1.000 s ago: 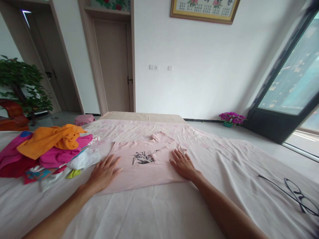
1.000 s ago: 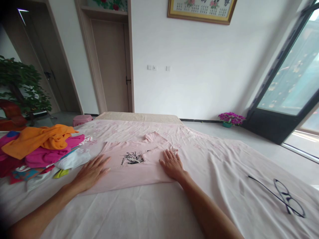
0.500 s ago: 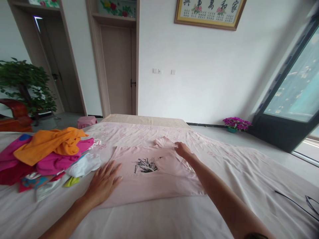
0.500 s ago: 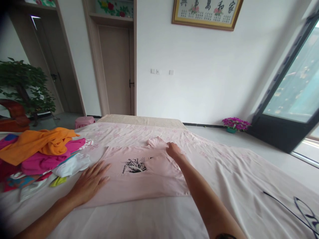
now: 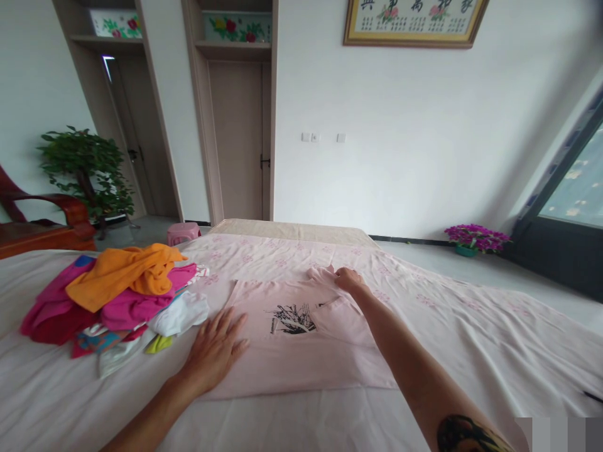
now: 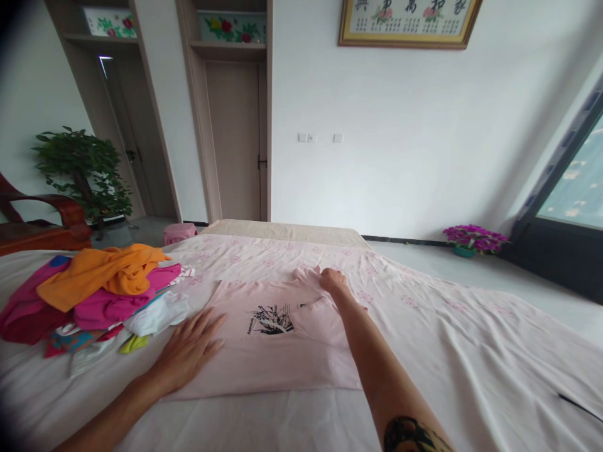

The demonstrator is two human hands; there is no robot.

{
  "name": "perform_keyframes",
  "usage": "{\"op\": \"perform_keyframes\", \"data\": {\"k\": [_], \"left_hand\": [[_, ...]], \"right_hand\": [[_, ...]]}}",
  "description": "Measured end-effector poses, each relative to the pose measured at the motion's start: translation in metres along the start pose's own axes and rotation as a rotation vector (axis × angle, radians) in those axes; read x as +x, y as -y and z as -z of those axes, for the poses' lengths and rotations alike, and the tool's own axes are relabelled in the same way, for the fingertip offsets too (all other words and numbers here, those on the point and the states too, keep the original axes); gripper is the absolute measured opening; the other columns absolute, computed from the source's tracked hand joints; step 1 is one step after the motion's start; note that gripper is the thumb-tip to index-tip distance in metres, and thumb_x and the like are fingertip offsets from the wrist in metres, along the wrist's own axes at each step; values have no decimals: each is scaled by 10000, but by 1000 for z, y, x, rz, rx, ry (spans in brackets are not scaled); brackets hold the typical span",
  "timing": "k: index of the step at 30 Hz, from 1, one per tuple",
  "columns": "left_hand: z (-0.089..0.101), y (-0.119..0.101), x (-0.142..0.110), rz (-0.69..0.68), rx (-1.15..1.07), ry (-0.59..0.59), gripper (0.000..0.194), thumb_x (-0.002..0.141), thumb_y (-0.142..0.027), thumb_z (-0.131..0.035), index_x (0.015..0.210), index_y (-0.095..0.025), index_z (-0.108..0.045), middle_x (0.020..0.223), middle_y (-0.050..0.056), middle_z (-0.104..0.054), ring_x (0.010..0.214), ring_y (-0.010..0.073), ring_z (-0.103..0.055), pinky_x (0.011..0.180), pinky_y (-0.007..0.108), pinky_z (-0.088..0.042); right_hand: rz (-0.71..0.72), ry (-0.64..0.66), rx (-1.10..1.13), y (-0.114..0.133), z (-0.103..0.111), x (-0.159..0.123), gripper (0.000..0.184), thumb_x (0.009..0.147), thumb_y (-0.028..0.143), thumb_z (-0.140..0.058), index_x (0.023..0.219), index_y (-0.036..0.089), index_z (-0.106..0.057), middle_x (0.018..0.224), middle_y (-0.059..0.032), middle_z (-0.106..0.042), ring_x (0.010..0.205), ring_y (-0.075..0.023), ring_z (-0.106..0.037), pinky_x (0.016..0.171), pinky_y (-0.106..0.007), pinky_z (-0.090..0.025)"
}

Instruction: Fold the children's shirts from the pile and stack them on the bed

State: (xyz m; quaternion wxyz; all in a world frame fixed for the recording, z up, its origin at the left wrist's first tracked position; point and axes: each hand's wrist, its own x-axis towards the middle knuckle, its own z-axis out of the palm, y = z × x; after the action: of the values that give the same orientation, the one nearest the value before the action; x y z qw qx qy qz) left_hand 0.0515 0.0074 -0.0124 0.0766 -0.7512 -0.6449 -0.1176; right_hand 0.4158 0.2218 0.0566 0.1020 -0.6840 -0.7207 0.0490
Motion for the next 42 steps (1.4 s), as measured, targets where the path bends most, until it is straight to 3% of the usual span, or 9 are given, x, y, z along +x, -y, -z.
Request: {"op": "perform_keyframes", "data": {"k": [7, 11, 14, 18, 21, 26, 32, 38, 42], "left_hand": [[1, 5, -3, -41, -27, -5, 572, 913, -566, -405, 1404, -282, -483, 1515, 90, -415, 1409, 305, -332, 1132, 513, -268], [11, 13, 10, -27, -114, -29, 470, 955, -428, -372, 1340, -210, -530, 1377, 102, -563, 1288, 228, -494, 1088, 397, -370], [19, 18, 38, 12, -54, -126, 482, 889, -231, -455, 1365, -165, -496, 1391, 130, -537, 1298, 236, -478, 1096, 386, -356], [21, 26, 83, -88, 68, -166, 603, 780, -60, -473, 1344, -266, -528, 1504, 72, -417, 1419, 265, -304, 1133, 462, -270], [16, 33, 104, -177, 47, -100, 446, 768, -50, -470, 1110, -251, -675, 1306, 79, -609, 1334, 258, -427, 1111, 468, -279], [14, 43, 109, -144, 19, -110, 241, 819, -111, -460, 867, -207, -675, 884, 78, -712, 945, 222, -634, 1010, 438, -360], [11, 42, 98, -177, -6, -112, 312, 831, -127, -485, 1108, -199, -610, 1084, 83, -698, 1025, 195, -626, 935, 337, -418], [9, 29, 99, -152, 27, -142, 220, 878, -162, -443, 957, -195, -645, 911, 87, -714, 919, 219, -641, 959, 398, -396], [31, 29, 88, -139, 57, -266, 189, 858, -186, -451, 912, -209, -631, 943, 67, -701, 956, 222, -622, 1062, 447, -316]], "right_hand": [[262, -65, 324, -4, 39, -52, 264, 827, 258, -428, 904, 159, -660, 887, -30, -670, 849, -168, -583, 703, -241, -415], [489, 156, 661, -31, 45, -101, 166, 755, 225, -497, 824, 159, -632, 723, 15, -613, 705, -146, -559, 631, -236, -408], [547, 245, 519, -42, 41, -132, 292, 705, 143, -498, 941, 177, -667, 836, -16, -674, 768, -168, -601, 676, -257, -443], [667, 115, 212, -37, 34, -157, 576, 658, 74, -518, 1193, 245, -644, 1106, -59, -681, 1032, -229, -586, 894, -340, -439], [737, 76, 145, -30, 29, -165, 523, 714, 76, -497, 1167, 274, -666, 1098, -53, -681, 1041, -223, -579, 935, -353, -419], [536, 52, 436, -37, 27, -167, 289, 785, 153, -471, 964, 213, -690, 964, -57, -701, 924, -222, -615, 849, -341, -457], [279, 65, 1026, -52, 31, -170, 190, 813, 284, -529, 939, 185, -629, 834, -17, -671, 776, -174, -611, 717, -275, -466], [377, 113, 918, -55, 23, -174, 178, 770, 272, -597, 898, 178, -676, 846, -20, -666, 803, -184, -605, 722, -275, -461], [366, 125, 976, -59, 26, -179, 203, 796, 354, -625, 862, 169, -678, 842, -34, -676, 796, -190, -618, 729, -289, -476]]}}
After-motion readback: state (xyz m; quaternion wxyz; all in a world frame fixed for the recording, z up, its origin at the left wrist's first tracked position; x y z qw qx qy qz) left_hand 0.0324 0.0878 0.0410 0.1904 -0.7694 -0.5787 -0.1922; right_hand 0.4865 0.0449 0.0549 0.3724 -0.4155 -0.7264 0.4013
